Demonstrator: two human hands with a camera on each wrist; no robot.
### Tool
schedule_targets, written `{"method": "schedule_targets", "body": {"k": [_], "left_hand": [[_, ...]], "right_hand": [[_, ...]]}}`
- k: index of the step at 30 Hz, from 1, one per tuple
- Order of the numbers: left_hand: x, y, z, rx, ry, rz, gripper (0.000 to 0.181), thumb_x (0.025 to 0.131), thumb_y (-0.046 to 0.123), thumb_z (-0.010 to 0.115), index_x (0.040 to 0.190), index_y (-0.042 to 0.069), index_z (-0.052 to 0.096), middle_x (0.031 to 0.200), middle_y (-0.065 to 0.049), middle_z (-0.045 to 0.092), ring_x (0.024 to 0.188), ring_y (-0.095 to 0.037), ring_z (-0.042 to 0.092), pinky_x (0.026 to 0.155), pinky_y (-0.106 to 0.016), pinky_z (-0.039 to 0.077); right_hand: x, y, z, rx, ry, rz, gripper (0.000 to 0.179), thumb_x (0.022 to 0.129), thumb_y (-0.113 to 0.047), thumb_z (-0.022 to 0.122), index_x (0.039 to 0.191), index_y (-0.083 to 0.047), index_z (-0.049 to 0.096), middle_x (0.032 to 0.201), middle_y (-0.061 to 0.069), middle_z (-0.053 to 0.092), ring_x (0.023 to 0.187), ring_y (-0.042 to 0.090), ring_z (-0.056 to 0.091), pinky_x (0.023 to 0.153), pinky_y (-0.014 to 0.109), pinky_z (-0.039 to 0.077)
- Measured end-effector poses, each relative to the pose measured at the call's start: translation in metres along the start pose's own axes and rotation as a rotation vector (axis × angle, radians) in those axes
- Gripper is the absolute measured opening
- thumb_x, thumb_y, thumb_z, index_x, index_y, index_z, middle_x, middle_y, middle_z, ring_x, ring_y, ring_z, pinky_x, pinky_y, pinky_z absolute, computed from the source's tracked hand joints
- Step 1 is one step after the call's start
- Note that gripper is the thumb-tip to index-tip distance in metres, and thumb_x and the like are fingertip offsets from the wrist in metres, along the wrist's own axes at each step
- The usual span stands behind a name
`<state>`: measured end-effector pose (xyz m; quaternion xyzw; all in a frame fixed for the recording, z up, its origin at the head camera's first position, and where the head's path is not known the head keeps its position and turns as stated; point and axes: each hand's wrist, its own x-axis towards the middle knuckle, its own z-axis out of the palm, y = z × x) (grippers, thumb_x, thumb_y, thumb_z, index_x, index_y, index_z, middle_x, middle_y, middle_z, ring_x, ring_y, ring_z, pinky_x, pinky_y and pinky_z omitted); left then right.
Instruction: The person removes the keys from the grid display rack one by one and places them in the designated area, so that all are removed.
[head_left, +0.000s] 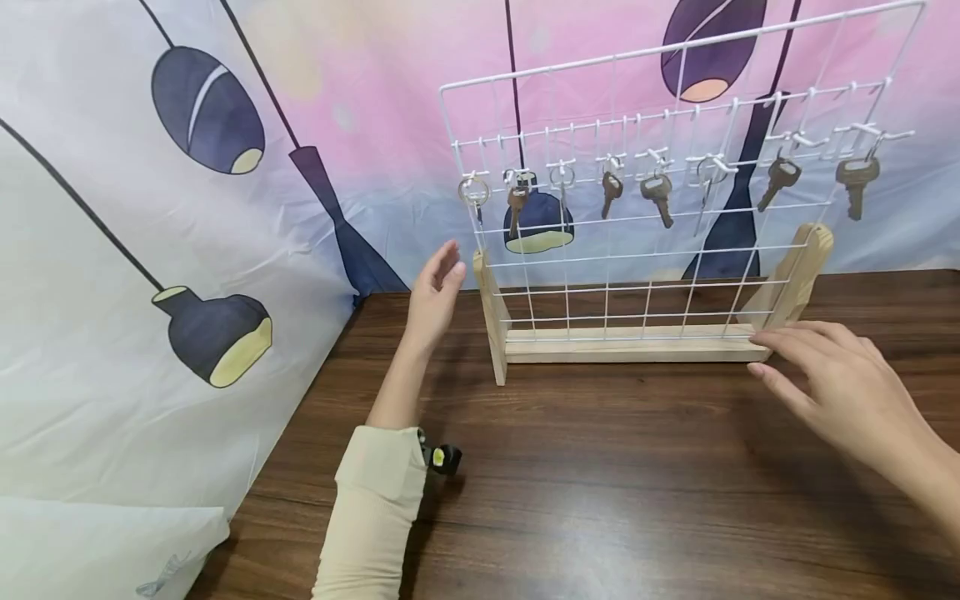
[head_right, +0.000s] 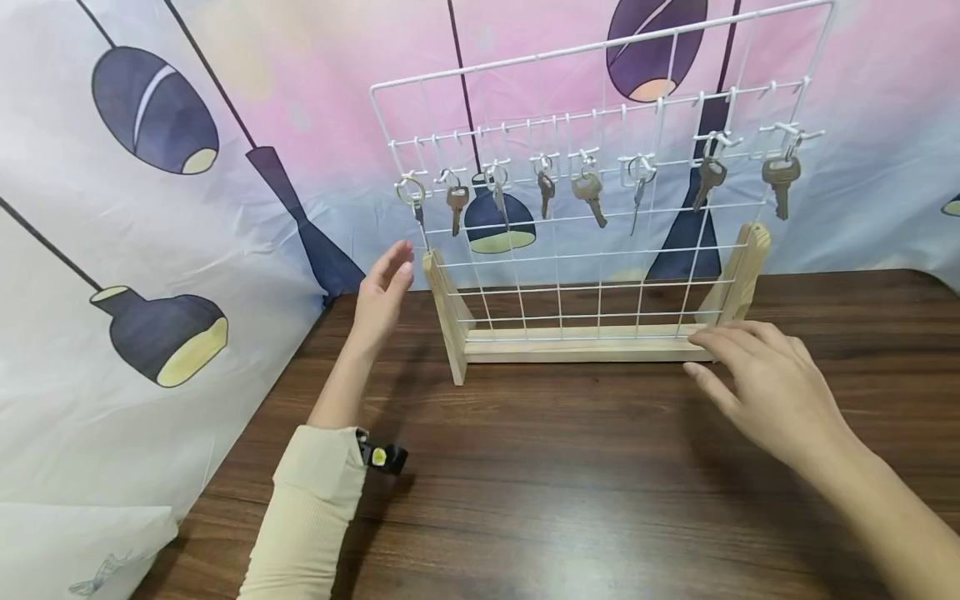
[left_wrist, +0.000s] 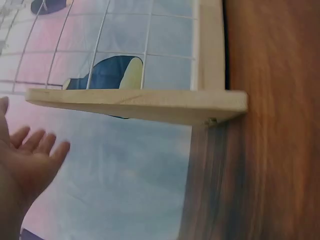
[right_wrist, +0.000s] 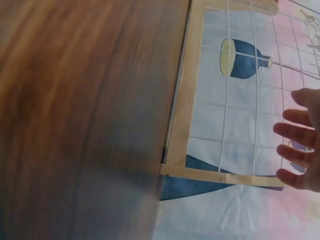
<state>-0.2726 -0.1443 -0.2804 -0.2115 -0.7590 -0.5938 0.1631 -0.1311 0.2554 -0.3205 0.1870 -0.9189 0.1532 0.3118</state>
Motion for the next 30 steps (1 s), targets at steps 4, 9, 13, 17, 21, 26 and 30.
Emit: {"method": "schedule_targets", "body": {"k": [4,9,13,17,21,26,30], "left_hand": [[0.014,-0.004,0.007,-0.286,-0.005,-0.065,0.041,0.099,0.010,0.042,0.136,-0.006,0.038,0.137,-0.021,0.042,0.126,-0.024,0.040,0.101,-0.029,0.037],[0.023,-0.009,0.012,-0.405,-0.034,-0.078,0.037,0.098,0.006,0.041,0.130,-0.012,0.042,0.132,-0.026,0.045,0.121,-0.025,0.046,0.099,-0.033,0.040],[0.025,-0.011,0.016,-0.314,-0.036,-0.057,0.033,0.096,0.003,0.046,0.125,-0.012,0.049,0.124,-0.027,0.052,0.111,-0.021,0.054,0.095,-0.033,0.043],[0.026,-0.010,0.018,-0.234,-0.051,-0.036,0.031,0.096,0.002,0.047,0.123,-0.012,0.050,0.121,-0.028,0.053,0.109,-0.022,0.055,0.094,-0.032,0.044],[0.026,-0.009,0.017,-0.209,-0.077,-0.026,0.031,0.097,0.003,0.045,0.123,-0.013,0.049,0.122,-0.029,0.051,0.111,-0.025,0.053,0.095,-0.032,0.043],[0.025,-0.009,0.017,-0.193,-0.054,-0.031,0.031,0.096,0.004,0.046,0.122,-0.012,0.050,0.120,-0.027,0.054,0.106,-0.018,0.054,0.093,-0.030,0.044],[0.024,-0.008,0.019,-0.190,-0.041,-0.037,0.031,0.096,0.004,0.046,0.122,-0.011,0.051,0.120,-0.026,0.054,0.107,-0.020,0.054,0.093,-0.030,0.044]], "right_hand": [[-0.001,-0.003,0.003,0.011,0.007,-0.021,0.031,0.084,-0.025,0.067,0.108,-0.005,0.064,0.103,0.019,0.062,0.102,0.036,0.048,0.076,0.051,0.035],[0.000,-0.005,0.006,0.020,0.013,-0.040,0.030,0.085,-0.027,0.065,0.106,-0.005,0.065,0.103,0.018,0.063,0.101,0.035,0.049,0.075,0.050,0.035],[0.002,-0.008,0.007,0.042,0.055,-0.071,0.030,0.087,-0.030,0.062,0.103,-0.004,0.065,0.098,0.017,0.063,0.097,0.034,0.050,0.075,0.049,0.035],[0.008,-0.012,0.011,0.080,0.108,-0.106,0.032,0.090,-0.034,0.057,0.101,-0.005,0.066,0.095,0.014,0.065,0.094,0.032,0.052,0.076,0.048,0.035],[0.022,-0.020,0.017,0.113,0.116,-0.116,0.027,0.089,-0.029,0.059,0.100,-0.006,0.067,0.093,0.013,0.066,0.092,0.030,0.053,0.079,0.047,0.037],[0.051,-0.033,0.027,0.152,0.103,-0.107,0.018,0.082,-0.013,0.067,0.098,-0.005,0.068,0.091,0.012,0.067,0.090,0.029,0.055,0.078,0.045,0.040],[0.074,-0.046,0.034,0.185,0.088,-0.078,0.017,0.083,-0.011,0.066,0.098,-0.005,0.068,0.093,0.011,0.067,0.090,0.028,0.058,0.074,0.046,0.044]]}}
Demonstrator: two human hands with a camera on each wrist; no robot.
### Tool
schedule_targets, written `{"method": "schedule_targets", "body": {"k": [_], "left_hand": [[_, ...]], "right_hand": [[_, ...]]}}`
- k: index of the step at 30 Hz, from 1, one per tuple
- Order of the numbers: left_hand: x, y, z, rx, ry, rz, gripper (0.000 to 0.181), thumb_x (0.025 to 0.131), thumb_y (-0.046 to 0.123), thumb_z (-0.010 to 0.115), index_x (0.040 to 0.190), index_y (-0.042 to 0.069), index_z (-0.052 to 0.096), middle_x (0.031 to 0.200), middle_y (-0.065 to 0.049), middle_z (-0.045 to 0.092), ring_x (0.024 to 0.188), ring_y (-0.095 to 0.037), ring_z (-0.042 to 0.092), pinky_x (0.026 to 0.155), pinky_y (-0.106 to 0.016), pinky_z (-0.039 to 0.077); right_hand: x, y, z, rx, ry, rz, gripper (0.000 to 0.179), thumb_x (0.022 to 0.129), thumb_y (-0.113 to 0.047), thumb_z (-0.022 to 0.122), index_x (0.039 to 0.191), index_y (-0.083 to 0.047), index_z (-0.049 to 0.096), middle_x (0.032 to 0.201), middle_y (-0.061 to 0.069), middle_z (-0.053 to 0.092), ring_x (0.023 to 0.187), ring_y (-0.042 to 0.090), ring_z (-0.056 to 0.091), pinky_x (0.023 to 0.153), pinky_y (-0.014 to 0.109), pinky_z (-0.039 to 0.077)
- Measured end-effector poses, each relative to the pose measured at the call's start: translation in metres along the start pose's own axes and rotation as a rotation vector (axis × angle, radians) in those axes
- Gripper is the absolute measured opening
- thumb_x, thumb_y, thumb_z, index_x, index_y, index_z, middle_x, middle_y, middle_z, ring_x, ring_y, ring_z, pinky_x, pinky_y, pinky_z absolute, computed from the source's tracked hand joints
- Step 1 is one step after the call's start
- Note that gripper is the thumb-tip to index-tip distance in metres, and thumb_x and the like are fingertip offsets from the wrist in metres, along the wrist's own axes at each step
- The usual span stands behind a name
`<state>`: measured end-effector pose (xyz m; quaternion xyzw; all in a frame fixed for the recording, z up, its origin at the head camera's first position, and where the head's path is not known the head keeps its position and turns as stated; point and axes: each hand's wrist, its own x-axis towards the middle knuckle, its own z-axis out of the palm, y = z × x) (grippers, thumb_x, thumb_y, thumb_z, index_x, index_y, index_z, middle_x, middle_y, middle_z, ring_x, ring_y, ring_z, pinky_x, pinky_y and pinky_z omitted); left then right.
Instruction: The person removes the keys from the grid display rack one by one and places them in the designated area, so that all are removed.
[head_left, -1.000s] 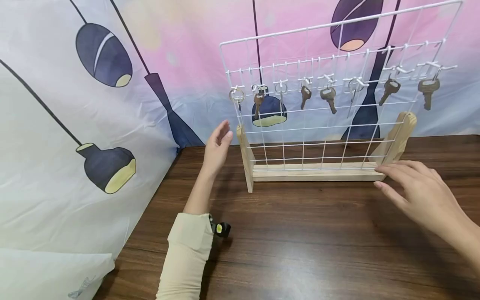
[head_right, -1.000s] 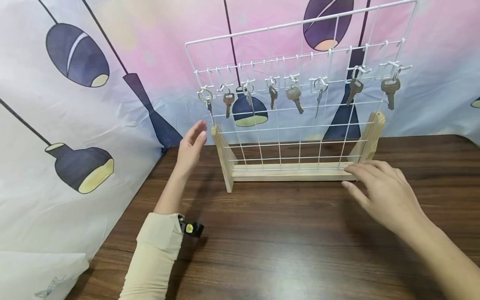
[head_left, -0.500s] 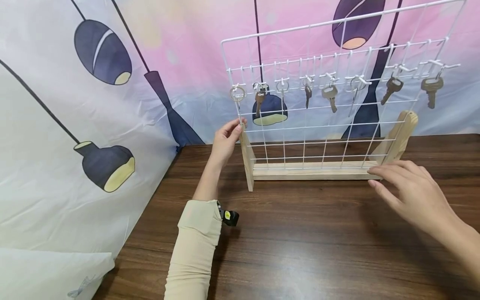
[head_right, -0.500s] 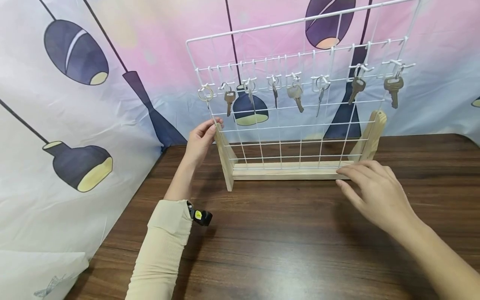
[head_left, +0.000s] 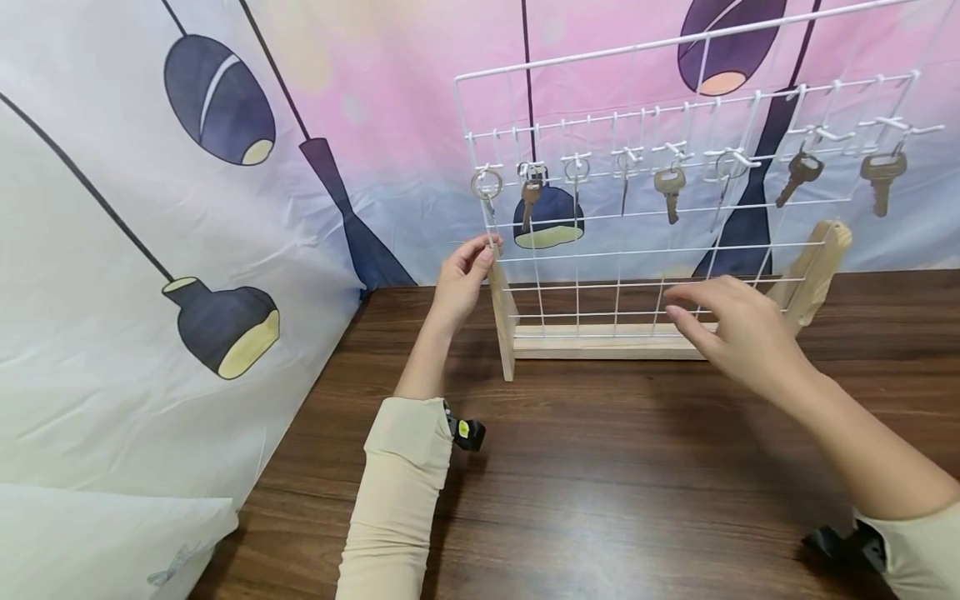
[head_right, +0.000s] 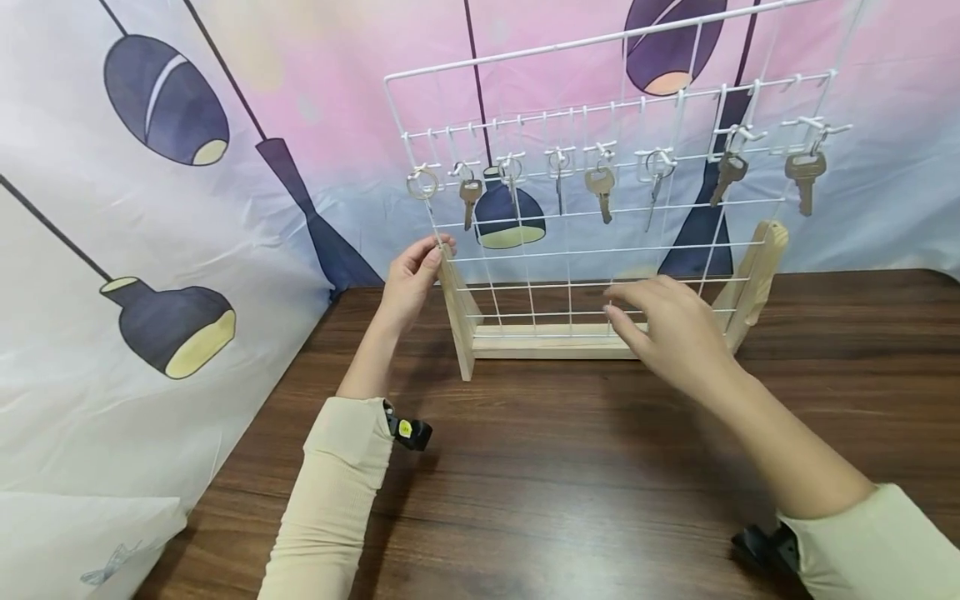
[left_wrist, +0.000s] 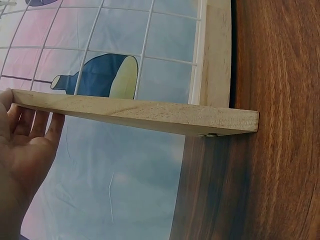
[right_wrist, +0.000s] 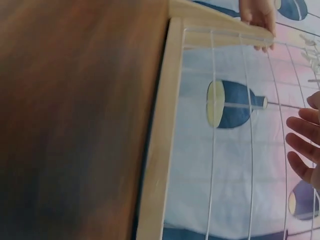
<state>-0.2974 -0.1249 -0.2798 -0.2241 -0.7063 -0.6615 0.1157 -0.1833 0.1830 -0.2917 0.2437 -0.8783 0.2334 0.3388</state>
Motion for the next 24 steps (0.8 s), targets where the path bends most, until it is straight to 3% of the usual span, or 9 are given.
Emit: {"method": "schedule_targets", "body": {"k": [5,16,24], "left_hand": [[0.000,-0.001,0.002,-0.013,0.007,-0.003,0.031,0.096,0.004,0.046,0.122,-0.011,0.050,0.121,-0.026,0.054,0.110,-0.026,0.053,0.094,-0.030,0.043],[0.000,-0.007,0.002,-0.002,0.040,0.044,0.030,0.096,0.004,0.046,0.122,-0.011,0.051,0.119,-0.026,0.055,0.108,-0.024,0.053,0.092,-0.029,0.044],[0.000,-0.007,0.002,-0.003,0.029,0.047,0.031,0.097,0.005,0.046,0.122,-0.011,0.050,0.119,-0.026,0.055,0.105,-0.019,0.054,0.091,-0.028,0.044]], "right_hand": [[0.027,-0.013,0.015,0.059,0.005,0.018,0.017,0.086,-0.012,0.062,0.101,-0.004,0.068,0.095,0.010,0.068,0.083,0.026,0.062,0.072,0.043,0.046],[0.085,-0.057,0.048,0.277,0.053,0.007,0.018,0.089,-0.015,0.060,0.101,-0.003,0.067,0.089,0.008,0.069,0.077,0.021,0.064,0.070,0.035,0.052],[0.115,-0.090,0.064,0.421,0.126,0.088,0.024,0.089,-0.016,0.062,0.107,0.000,0.065,0.095,0.010,0.069,0.077,0.020,0.067,0.065,0.032,0.053]]}}
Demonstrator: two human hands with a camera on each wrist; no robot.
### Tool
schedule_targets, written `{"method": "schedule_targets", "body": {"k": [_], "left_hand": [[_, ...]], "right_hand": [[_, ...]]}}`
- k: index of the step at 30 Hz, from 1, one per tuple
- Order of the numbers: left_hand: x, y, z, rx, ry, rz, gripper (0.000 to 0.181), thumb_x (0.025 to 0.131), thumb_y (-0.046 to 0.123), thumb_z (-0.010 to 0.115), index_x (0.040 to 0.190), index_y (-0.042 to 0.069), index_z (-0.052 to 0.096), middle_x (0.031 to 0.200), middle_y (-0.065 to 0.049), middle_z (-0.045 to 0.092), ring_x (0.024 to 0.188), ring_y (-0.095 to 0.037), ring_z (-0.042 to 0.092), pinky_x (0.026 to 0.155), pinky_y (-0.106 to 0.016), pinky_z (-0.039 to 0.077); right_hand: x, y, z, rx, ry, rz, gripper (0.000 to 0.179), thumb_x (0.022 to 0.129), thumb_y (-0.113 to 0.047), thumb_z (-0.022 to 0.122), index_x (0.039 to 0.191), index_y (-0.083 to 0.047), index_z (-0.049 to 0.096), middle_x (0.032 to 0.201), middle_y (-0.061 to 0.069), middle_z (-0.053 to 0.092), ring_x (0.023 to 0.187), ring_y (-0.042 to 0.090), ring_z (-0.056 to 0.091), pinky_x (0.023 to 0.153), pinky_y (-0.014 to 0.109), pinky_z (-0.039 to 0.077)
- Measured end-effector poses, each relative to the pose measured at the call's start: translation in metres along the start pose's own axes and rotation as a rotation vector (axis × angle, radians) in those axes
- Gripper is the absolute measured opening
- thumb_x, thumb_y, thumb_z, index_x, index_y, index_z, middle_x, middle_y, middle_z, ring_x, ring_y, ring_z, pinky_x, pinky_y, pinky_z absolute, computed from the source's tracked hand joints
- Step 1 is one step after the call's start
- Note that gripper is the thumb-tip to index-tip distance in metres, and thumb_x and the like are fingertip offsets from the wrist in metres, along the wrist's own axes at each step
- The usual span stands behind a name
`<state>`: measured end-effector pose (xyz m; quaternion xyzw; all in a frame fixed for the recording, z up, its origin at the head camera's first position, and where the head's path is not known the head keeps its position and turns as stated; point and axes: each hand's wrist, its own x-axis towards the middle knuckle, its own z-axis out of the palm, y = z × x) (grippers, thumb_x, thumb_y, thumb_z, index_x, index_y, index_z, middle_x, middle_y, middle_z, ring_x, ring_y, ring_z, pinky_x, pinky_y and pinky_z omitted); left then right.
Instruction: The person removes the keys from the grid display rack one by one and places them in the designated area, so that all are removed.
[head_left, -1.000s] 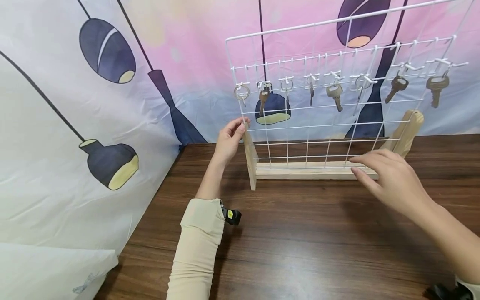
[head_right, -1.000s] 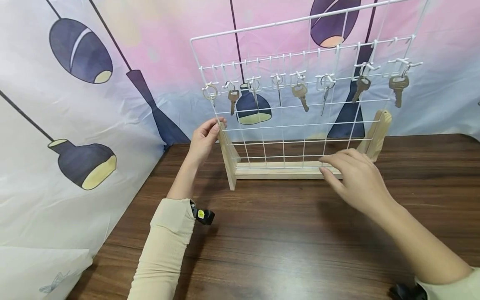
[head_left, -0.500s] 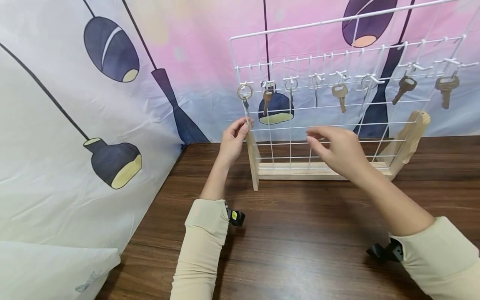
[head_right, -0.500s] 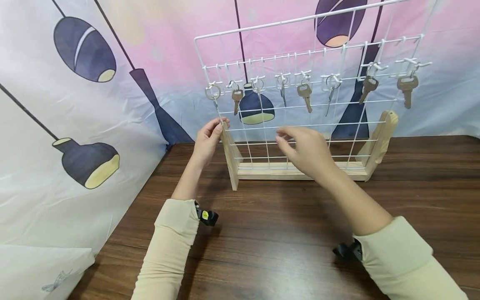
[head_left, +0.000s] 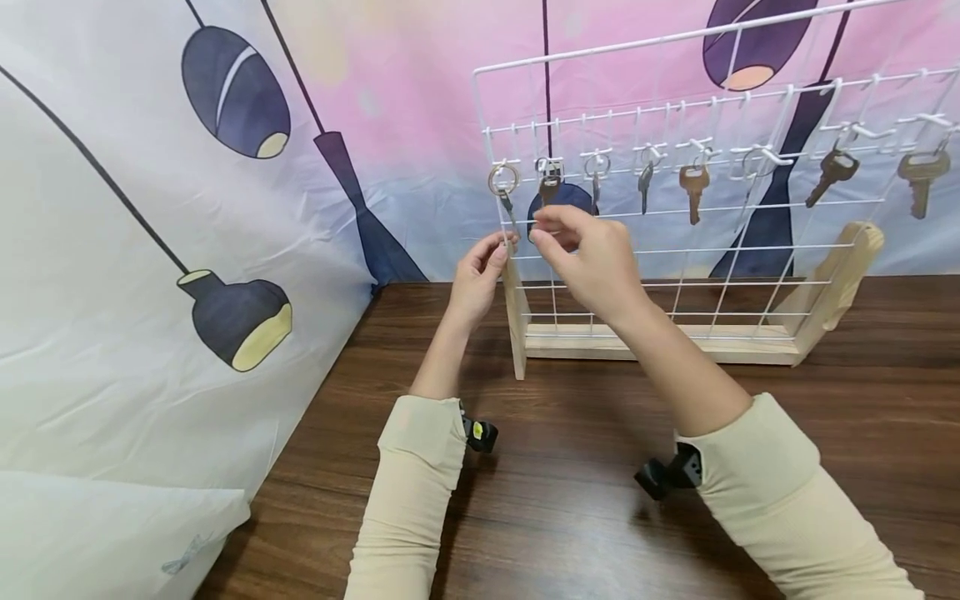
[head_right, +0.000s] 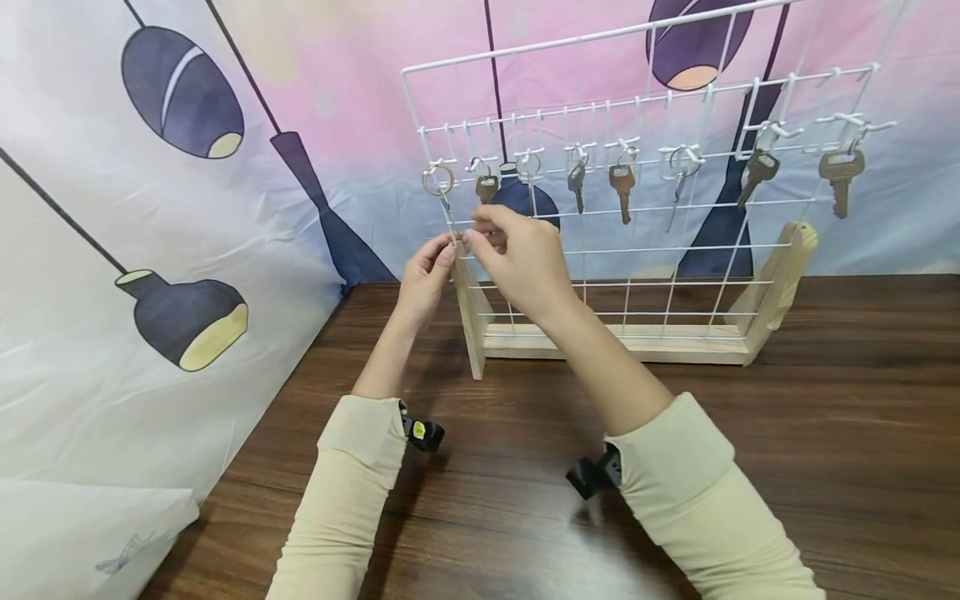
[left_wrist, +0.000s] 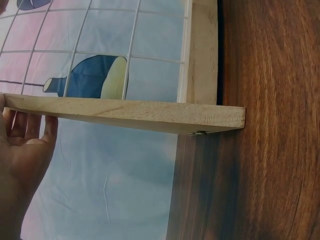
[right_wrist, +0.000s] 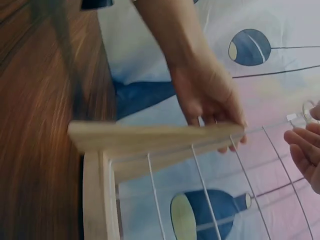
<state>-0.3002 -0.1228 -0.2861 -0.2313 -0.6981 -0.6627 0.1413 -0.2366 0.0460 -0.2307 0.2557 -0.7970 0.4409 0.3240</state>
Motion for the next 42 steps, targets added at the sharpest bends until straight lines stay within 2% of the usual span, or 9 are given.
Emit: {"method": "schedule_targets", "body": {"k": [5,8,12,16,19,24,30,42], "left_hand": [[0.001,0.000,0.001,0.006,-0.005,0.012,0.030,0.097,0.003,0.044,0.123,-0.012,0.050,0.119,-0.027,0.054,0.107,-0.022,0.054,0.088,-0.026,0.044],[0.001,0.000,0.001,0.009,-0.001,0.015,0.030,0.097,0.002,0.044,0.123,-0.012,0.049,0.118,-0.028,0.054,0.105,-0.023,0.054,0.086,-0.024,0.044],[0.000,0.000,0.000,0.004,0.001,0.004,0.031,0.097,0.001,0.044,0.124,-0.012,0.048,0.117,-0.029,0.054,0.101,-0.016,0.054,0.084,-0.022,0.043],[0.000,0.001,0.000,0.000,0.004,-0.010,0.032,0.097,0.001,0.043,0.125,-0.013,0.047,0.116,-0.031,0.052,0.094,-0.007,0.052,0.082,-0.020,0.043],[-0.001,0.001,0.000,0.000,0.011,-0.013,0.032,0.097,0.001,0.044,0.125,-0.013,0.046,0.116,-0.031,0.052,0.091,-0.004,0.051,0.081,-0.019,0.042],[-0.001,0.000,0.001,0.003,0.027,-0.015,0.032,0.096,0.002,0.044,0.125,-0.012,0.048,0.115,-0.028,0.054,0.089,-0.004,0.052,0.079,-0.019,0.043],[-0.001,-0.001,0.002,-0.007,0.039,-0.019,0.032,0.096,0.002,0.045,0.124,-0.012,0.048,0.114,-0.028,0.054,0.088,-0.004,0.052,0.080,-0.020,0.043],[-0.001,0.000,0.002,-0.020,0.037,-0.019,0.032,0.096,0.000,0.045,0.124,-0.013,0.048,0.115,-0.028,0.054,0.090,-0.004,0.052,0.081,-0.020,0.042]], "right_hand": [[0.014,-0.009,0.012,-0.035,0.053,-0.011,0.026,0.088,-0.016,0.063,0.107,0.002,0.066,0.098,0.012,0.069,0.077,0.021,0.068,0.066,0.033,0.055],[0.023,-0.013,0.017,-0.068,0.063,0.024,0.027,0.087,-0.018,0.065,0.106,0.001,0.067,0.093,0.011,0.070,0.074,0.020,0.068,0.066,0.031,0.054],[0.032,-0.019,0.022,-0.085,0.054,0.105,0.026,0.086,-0.019,0.066,0.104,-0.001,0.069,0.087,0.009,0.070,0.074,0.018,0.068,0.067,0.030,0.052],[0.034,-0.022,0.023,-0.076,0.049,0.144,0.021,0.085,-0.014,0.065,0.100,-0.001,0.071,0.081,0.010,0.070,0.072,0.020,0.067,0.065,0.031,0.051],[0.033,-0.022,0.023,-0.053,0.060,0.154,0.019,0.085,-0.013,0.065,0.099,-0.001,0.071,0.077,0.010,0.070,0.067,0.019,0.065,0.062,0.028,0.048],[0.024,-0.025,0.020,0.044,0.105,0.171,0.019,0.084,-0.010,0.066,0.100,0.001,0.070,0.072,0.009,0.069,0.063,0.017,0.062,0.054,0.021,0.041],[0.015,-0.031,0.016,0.112,0.144,0.138,0.017,0.084,-0.007,0.065,0.097,0.003,0.070,0.066,0.009,0.066,0.060,0.016,0.059,0.053,0.019,0.041],[0.021,-0.046,0.006,0.233,0.163,0.117,0.015,0.083,-0.002,0.063,0.095,0.001,0.071,0.064,0.009,0.065,0.054,0.010,0.055,0.049,0.017,0.039]]}}
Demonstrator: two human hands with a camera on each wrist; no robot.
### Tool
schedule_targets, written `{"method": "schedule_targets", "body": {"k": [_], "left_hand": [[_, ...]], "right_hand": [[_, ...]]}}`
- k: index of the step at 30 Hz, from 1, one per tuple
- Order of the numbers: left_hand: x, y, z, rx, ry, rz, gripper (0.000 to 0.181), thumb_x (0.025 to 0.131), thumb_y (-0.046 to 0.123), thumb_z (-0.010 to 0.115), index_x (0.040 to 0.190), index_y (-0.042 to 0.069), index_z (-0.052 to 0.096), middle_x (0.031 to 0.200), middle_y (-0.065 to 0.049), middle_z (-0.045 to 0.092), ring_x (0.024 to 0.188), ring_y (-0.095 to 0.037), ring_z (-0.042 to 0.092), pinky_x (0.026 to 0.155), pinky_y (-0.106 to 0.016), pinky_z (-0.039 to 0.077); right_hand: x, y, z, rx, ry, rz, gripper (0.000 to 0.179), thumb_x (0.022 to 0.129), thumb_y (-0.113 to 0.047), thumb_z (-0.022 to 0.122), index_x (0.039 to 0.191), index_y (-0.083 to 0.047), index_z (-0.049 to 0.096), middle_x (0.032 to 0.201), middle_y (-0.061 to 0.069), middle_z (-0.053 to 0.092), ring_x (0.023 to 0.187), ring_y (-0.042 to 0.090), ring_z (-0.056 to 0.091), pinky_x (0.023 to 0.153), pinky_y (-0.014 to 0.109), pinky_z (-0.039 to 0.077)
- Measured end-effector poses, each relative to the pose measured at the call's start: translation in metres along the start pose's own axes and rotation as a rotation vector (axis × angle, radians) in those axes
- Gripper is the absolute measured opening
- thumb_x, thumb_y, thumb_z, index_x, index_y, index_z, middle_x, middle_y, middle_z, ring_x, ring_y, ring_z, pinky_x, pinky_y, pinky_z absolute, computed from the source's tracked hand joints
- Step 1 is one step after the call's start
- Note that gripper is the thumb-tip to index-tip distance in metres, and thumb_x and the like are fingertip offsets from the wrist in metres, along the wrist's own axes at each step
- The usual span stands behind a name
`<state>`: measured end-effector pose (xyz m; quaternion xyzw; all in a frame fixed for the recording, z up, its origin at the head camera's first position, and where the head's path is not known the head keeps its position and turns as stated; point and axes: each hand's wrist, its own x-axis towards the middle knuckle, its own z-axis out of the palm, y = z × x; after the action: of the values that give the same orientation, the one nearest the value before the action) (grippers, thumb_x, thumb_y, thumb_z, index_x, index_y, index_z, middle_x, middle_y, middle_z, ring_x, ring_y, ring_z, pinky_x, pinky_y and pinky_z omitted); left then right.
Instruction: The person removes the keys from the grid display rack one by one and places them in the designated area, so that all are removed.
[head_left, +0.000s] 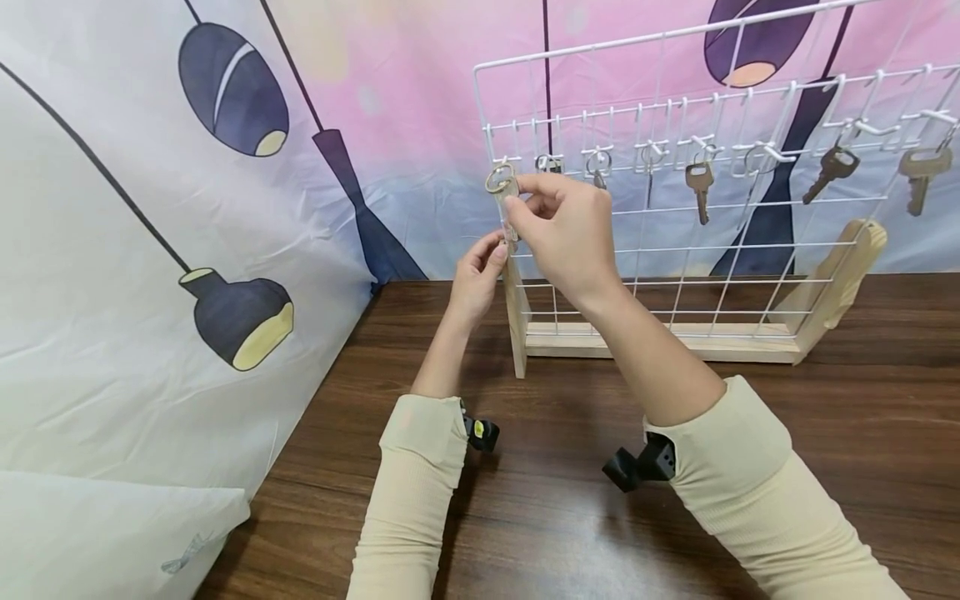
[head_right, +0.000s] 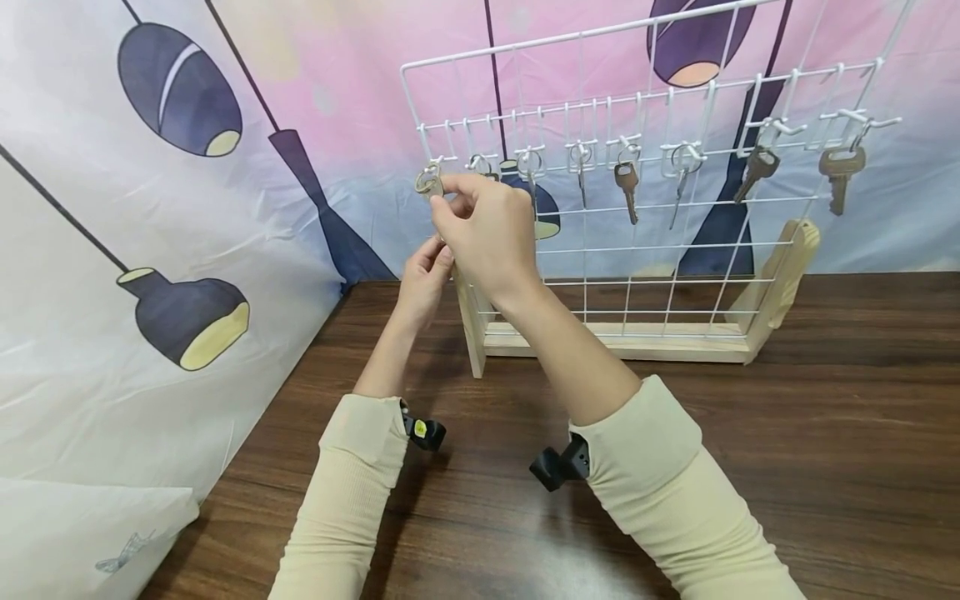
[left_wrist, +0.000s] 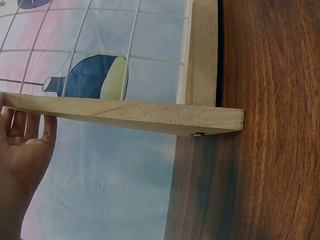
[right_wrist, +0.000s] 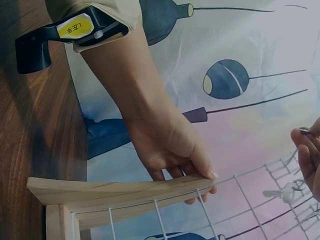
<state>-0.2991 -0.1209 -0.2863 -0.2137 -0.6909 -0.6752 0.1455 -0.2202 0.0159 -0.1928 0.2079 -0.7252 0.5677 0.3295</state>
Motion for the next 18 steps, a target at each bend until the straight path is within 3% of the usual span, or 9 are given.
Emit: {"method": "schedule_targets", "body": {"k": [5,12,18], "left_hand": [[0.001,-0.001,0.000,0.001,-0.002,0.009,0.031,0.095,0.000,0.045,0.124,-0.013,0.048,0.114,-0.029,0.054,0.090,-0.004,0.052,0.081,-0.019,0.043],[0.001,-0.001,0.000,-0.013,-0.020,0.006,0.031,0.096,0.001,0.045,0.124,-0.012,0.048,0.120,-0.026,0.053,0.096,-0.007,0.053,0.084,-0.021,0.043],[0.001,-0.002,0.000,-0.028,-0.011,0.000,0.030,0.096,0.002,0.046,0.122,-0.012,0.049,0.117,-0.027,0.055,0.103,-0.018,0.054,0.089,-0.027,0.044]], "right_hand": [[-0.003,-0.005,-0.004,0.058,0.003,-0.055,0.014,0.082,0.000,0.063,0.094,0.002,0.071,0.062,0.008,0.063,0.050,0.010,0.053,0.047,0.018,0.039],[-0.017,-0.006,-0.014,0.030,-0.007,-0.150,0.013,0.082,0.001,0.065,0.093,0.005,0.069,0.063,0.008,0.064,0.050,0.004,0.054,0.046,0.015,0.039],[-0.033,0.003,-0.022,0.002,-0.017,-0.166,0.012,0.081,0.002,0.065,0.092,0.004,0.069,0.061,0.005,0.064,0.048,0.004,0.052,0.044,0.015,0.038]]}}
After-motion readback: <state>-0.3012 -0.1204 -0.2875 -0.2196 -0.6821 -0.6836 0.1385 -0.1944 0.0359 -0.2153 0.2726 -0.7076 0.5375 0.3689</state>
